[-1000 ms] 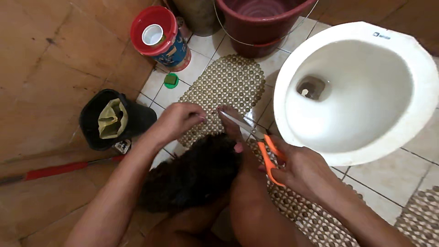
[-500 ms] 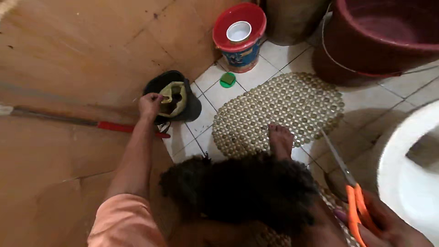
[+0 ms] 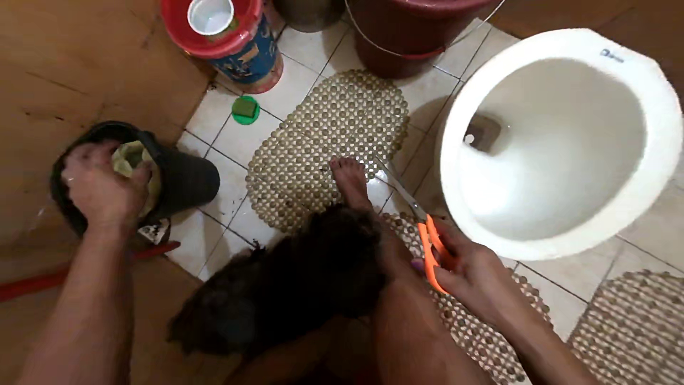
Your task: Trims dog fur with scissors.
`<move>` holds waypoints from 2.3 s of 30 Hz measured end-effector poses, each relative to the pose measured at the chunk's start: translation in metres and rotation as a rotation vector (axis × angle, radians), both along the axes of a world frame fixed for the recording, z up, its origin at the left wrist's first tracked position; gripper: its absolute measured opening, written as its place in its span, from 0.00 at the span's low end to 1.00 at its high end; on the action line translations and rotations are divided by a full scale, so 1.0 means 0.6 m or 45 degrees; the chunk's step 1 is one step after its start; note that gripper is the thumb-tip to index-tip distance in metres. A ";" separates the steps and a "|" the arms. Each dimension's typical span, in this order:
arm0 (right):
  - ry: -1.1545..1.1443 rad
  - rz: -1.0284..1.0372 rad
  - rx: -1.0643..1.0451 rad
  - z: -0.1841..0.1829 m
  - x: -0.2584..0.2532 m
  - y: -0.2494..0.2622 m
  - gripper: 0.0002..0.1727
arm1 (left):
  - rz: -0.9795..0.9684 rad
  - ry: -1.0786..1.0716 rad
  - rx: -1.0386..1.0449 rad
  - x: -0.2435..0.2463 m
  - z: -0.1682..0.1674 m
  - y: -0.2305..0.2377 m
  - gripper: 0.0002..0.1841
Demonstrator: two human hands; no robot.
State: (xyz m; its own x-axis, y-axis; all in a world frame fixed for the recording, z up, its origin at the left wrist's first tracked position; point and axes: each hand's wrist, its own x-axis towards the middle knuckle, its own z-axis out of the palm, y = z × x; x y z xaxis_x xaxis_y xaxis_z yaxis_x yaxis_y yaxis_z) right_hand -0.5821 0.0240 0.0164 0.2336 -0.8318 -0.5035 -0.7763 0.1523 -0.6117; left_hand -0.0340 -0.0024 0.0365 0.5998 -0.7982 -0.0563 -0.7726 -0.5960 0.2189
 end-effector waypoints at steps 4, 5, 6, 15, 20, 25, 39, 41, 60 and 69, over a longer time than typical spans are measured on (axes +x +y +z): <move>-0.042 0.017 0.009 0.011 -0.022 0.014 0.46 | -0.286 0.209 -0.139 -0.156 0.019 -0.001 0.23; -0.058 0.018 0.004 0.015 -0.030 0.018 0.46 | -0.374 0.302 -0.157 -0.188 0.020 0.003 0.20; -0.067 0.018 -0.010 0.017 -0.038 0.022 0.45 | -0.469 0.406 -0.146 -0.219 0.022 0.007 0.20; -0.147 -0.026 0.012 0.027 -0.099 0.066 0.43 | -0.927 0.446 0.147 -0.439 0.058 0.040 0.17; -0.195 -0.014 -0.024 0.027 -0.112 0.083 0.43 | -1.011 0.289 0.468 -0.487 0.086 0.039 0.25; -0.216 0.004 0.053 0.027 -0.120 0.093 0.44 | -1.115 0.275 0.357 -0.486 0.092 0.052 0.11; -0.244 0.038 0.021 0.021 -0.127 0.106 0.43 | -0.998 0.132 0.318 -0.514 0.086 0.073 0.23; -0.253 0.040 0.074 0.027 -0.126 0.104 0.44 | -0.994 0.117 0.382 -0.518 0.082 0.061 0.18; -0.208 0.104 0.079 0.031 -0.129 0.113 0.43 | -0.606 0.323 0.283 -0.496 0.084 0.051 0.14; -0.206 0.091 0.072 0.035 -0.141 0.129 0.44 | -0.625 0.161 -0.283 -0.511 0.053 0.158 0.18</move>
